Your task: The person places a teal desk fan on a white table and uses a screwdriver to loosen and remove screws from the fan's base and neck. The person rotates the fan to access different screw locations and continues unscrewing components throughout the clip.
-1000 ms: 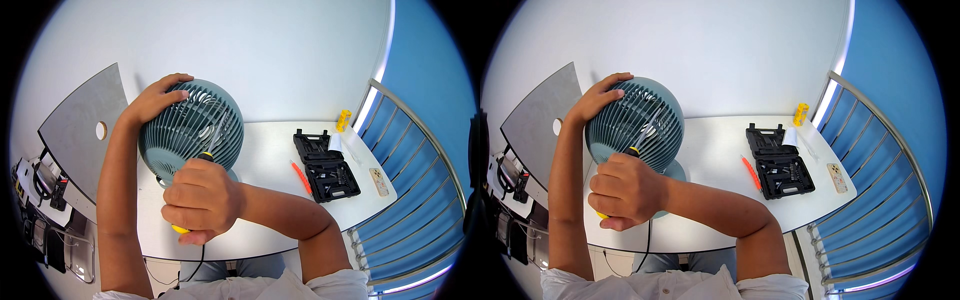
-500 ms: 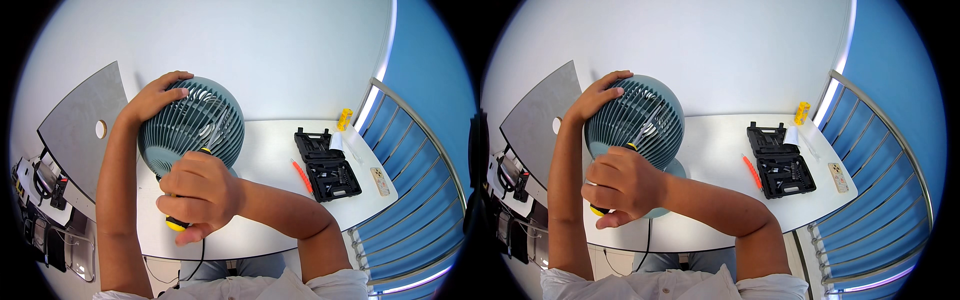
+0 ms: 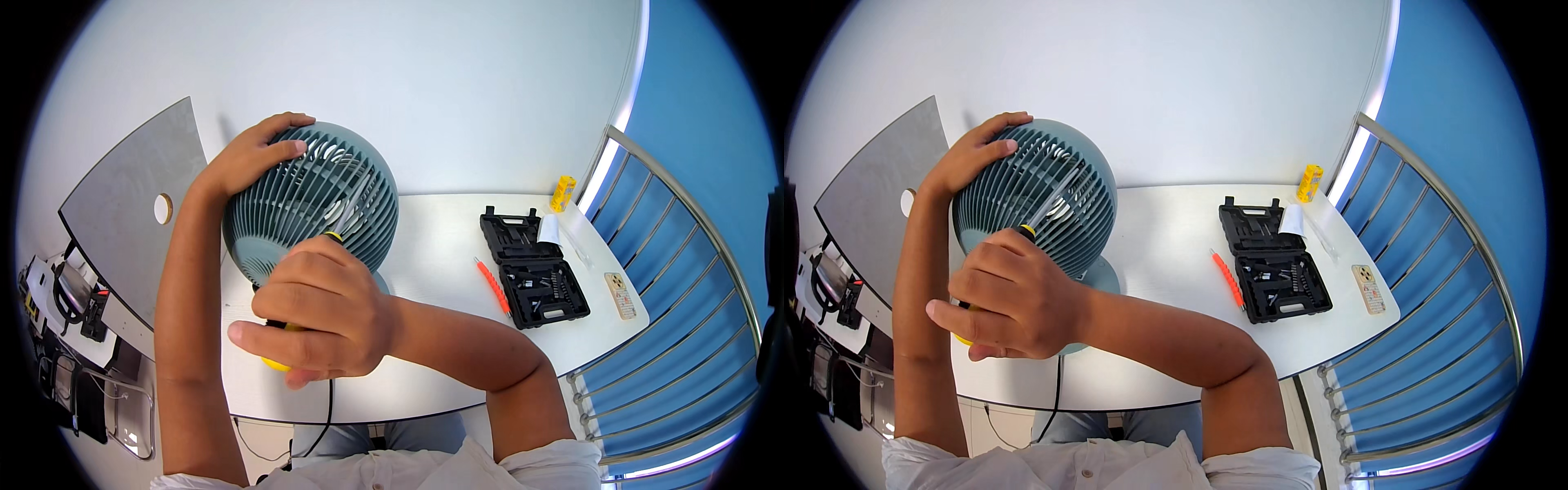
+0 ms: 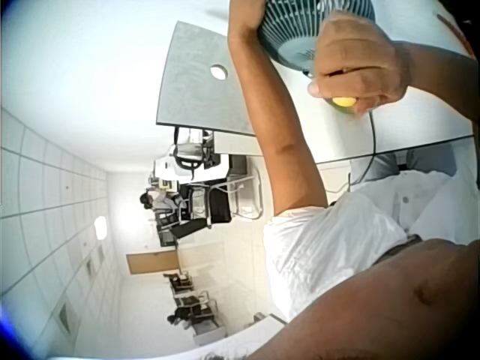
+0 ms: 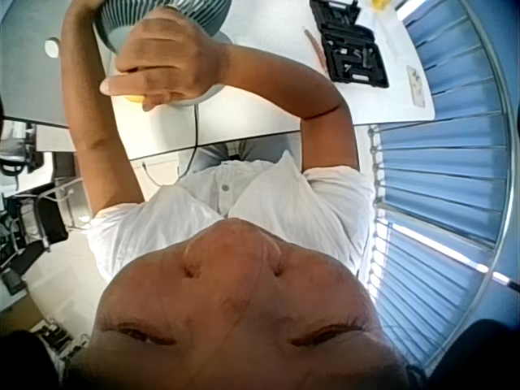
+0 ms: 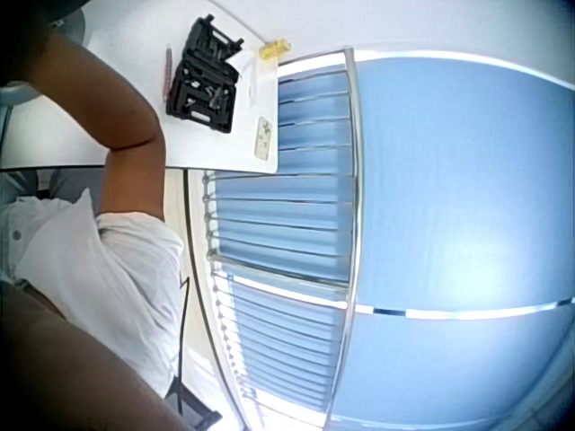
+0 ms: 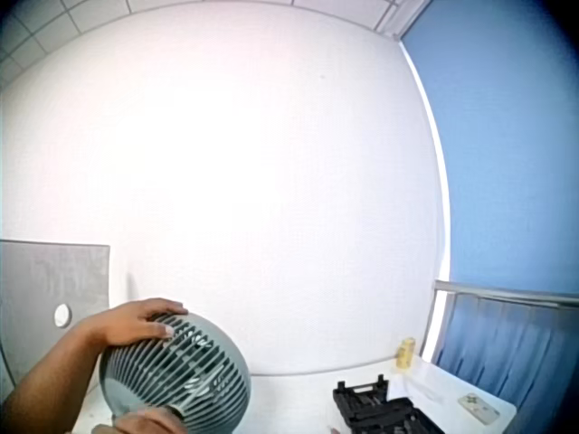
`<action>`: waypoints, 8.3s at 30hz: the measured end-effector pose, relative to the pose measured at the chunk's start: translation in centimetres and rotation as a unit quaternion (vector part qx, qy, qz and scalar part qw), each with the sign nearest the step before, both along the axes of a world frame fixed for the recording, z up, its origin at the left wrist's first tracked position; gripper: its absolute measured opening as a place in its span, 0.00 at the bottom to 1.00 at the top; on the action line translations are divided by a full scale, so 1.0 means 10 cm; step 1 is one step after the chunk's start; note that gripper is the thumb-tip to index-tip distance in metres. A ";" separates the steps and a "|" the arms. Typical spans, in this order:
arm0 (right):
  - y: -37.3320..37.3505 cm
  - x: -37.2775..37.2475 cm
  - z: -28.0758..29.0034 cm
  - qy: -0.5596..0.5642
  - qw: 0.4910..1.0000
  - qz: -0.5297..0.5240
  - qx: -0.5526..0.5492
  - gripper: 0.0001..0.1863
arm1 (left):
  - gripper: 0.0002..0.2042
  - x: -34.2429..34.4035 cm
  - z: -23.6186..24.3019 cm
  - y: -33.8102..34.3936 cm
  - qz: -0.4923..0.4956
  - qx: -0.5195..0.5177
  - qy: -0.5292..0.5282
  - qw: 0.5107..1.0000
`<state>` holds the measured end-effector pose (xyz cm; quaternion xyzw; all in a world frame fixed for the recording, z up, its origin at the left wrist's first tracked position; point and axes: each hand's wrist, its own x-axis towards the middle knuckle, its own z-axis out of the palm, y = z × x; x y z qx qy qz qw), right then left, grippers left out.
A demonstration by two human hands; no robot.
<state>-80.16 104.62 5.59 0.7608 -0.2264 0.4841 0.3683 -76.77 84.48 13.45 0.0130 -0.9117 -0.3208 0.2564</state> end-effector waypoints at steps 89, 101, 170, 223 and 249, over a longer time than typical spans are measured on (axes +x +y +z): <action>0.00 -0.11 0.05 0.029 0.993 0.107 0.049 0.17 | 0.24 0.00 -0.01 0.02 0.004 0.014 0.000 1.000; 0.05 -0.02 -0.01 0.036 0.999 0.008 0.009 0.20 | 0.24 0.01 0.00 0.03 0.006 0.007 -0.001 1.000; 1.11 0.46 -0.26 0.082 0.996 0.033 0.016 0.07 | 0.09 -0.01 -0.42 1.35 -0.134 -0.419 0.252 0.862; 2.06 -0.31 -1.52 -0.325 0.933 -0.150 -0.046 0.26 | 0.37 0.12 -0.39 0.73 0.348 -0.231 0.060 0.906; 1.91 -0.31 -1.53 -0.304 0.942 -0.137 -0.048 0.27 | 0.47 0.16 -0.44 0.71 0.322 -0.198 0.102 0.920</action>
